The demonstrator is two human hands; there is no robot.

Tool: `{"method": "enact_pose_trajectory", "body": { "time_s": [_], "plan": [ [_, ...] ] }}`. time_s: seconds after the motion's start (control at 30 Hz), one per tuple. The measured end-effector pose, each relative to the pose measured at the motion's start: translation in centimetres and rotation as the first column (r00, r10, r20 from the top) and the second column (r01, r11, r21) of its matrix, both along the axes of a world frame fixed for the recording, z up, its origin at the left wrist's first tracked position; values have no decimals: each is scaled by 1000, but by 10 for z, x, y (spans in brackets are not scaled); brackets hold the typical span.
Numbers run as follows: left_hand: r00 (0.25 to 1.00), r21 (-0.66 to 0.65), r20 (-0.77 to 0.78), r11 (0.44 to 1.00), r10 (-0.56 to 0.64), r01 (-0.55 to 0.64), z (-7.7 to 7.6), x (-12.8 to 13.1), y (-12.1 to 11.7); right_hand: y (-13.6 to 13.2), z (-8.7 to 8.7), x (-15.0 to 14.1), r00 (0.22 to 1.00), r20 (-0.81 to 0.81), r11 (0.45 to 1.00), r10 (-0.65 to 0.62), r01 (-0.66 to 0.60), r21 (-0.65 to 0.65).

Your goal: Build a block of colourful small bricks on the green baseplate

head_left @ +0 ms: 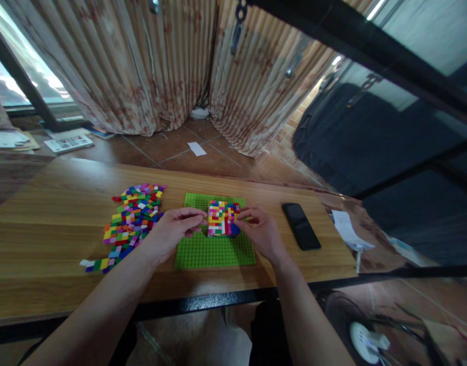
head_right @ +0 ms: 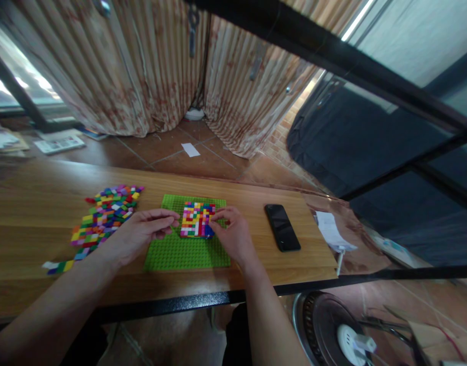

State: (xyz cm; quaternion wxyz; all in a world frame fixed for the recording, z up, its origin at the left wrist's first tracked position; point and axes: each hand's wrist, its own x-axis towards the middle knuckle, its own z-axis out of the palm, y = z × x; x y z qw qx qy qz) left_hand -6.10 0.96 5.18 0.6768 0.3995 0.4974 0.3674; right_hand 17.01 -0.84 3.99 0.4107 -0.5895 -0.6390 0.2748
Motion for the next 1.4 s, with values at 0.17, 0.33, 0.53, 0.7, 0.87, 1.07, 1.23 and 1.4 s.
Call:
{"method": "enact_pose_trajectory", "body": {
  "time_s": [0.17, 0.33, 0.53, 0.7, 0.87, 1.07, 1.23, 1.4],
  "plan": [
    [1000, 0, -9, 1000, -12, 12, 0, 0, 0, 4, -5, -2, 963, -260, 987, -73, 33, -156],
    [1000, 16, -18, 1000, -5, 6, 0, 0, 0, 4, -3, -6, 891, -436, 964, -127, 7, -265],
    [999, 27, -33, 1000, 0, 0, 1, 0, 0, 4, 0, -10, 840, -504, 945, -203, 33, -326],
    [998, 38, -55, 999, 0, 2, 2, 0, 0, 5, 2, -12, 832, -507, 937, -224, 42, -346],
    [992, 130, -125, 991, 5, 11, 5, -13, 6, 3, 5, -11, 828, -515, 934, -220, 26, -356],
    [939, 330, -279, 938, 203, -105, 8, -59, 28, 2, 11, -8, 803, -551, 959, -228, 87, -271],
    [874, 373, -475, 923, 103, 94, 3, -93, 37, 5, 8, -11, 834, -509, 969, -214, 117, -216],
    [754, 405, -648, 887, 107, 223, -3, -100, 37, 5, 5, -14, 851, -479, 970, -216, 130, -207]
  ]
}}
